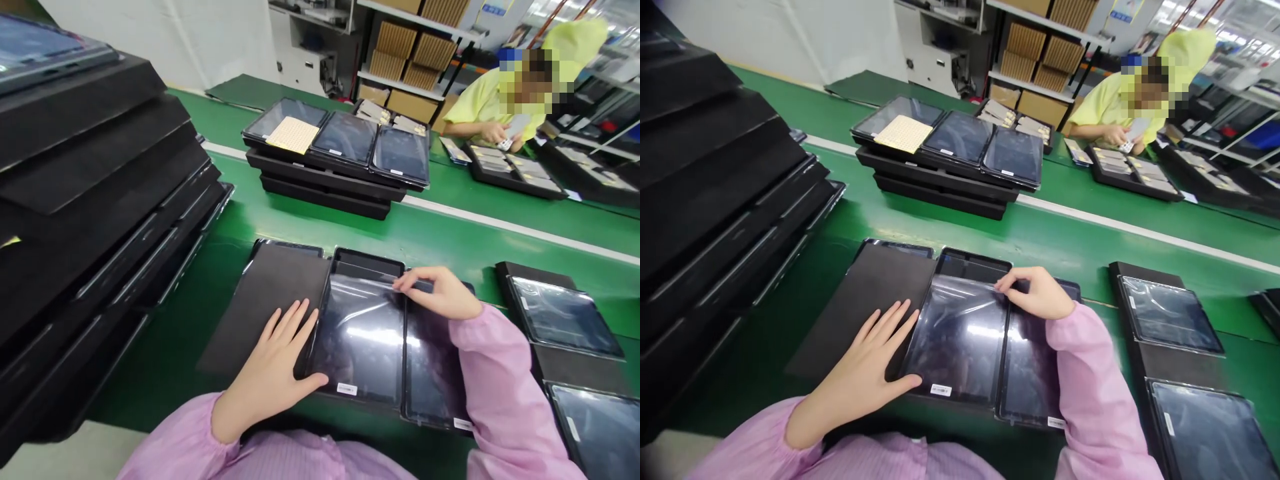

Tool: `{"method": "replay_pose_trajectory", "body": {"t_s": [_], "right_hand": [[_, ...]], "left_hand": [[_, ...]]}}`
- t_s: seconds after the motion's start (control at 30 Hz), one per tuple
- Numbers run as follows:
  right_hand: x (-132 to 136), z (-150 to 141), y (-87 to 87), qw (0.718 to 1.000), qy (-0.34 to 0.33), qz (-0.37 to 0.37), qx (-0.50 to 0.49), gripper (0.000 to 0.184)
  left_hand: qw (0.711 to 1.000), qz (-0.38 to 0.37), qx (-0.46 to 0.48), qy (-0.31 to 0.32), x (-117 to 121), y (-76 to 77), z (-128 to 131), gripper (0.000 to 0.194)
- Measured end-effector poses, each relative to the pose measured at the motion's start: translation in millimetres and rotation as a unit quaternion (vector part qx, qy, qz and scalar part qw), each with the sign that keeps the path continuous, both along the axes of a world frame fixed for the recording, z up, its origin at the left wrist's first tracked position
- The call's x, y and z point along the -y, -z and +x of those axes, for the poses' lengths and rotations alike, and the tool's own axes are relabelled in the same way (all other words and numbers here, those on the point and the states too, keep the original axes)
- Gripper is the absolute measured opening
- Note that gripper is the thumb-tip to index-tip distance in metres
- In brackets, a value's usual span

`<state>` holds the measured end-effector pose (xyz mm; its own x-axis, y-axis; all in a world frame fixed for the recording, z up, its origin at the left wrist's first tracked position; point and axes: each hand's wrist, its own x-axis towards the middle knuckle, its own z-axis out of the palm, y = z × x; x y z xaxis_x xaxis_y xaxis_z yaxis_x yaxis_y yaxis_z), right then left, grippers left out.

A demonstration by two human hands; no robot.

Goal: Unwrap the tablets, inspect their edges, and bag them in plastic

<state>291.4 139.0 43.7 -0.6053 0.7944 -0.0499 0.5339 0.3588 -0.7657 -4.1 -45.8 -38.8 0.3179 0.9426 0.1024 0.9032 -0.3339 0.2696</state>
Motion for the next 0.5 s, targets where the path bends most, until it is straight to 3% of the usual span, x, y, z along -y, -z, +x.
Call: {"method": "replay_pose_trajectory", "body": {"t_s": [0.13,0.23,0.4,0.5], "right_hand": [[-6,18,-10.7,0.986,-0.003,-0.127,-0.106,0.036],[-12,22,-8.1,0.974,0.035,-0.161,-0.154,0.047],[-20,1,-13.1,0.976,0.099,-0.140,-0.137,0.034],[-27,-23,-25.6,0.982,0.053,-0.159,-0.082,0.025]], "left_hand": [[1.000,0.000,0.008,-0.005,2,-0.6,2,0.096],[1.000,-0.016,0.006,-0.006,4,-3.6,4,0.092],[1.000,-0.012,0.012,-0.002,0,-10.4,4,0.072],[0.997,-0.023,0.039,-0.065,-9,-15.0,6,0.048]]}}
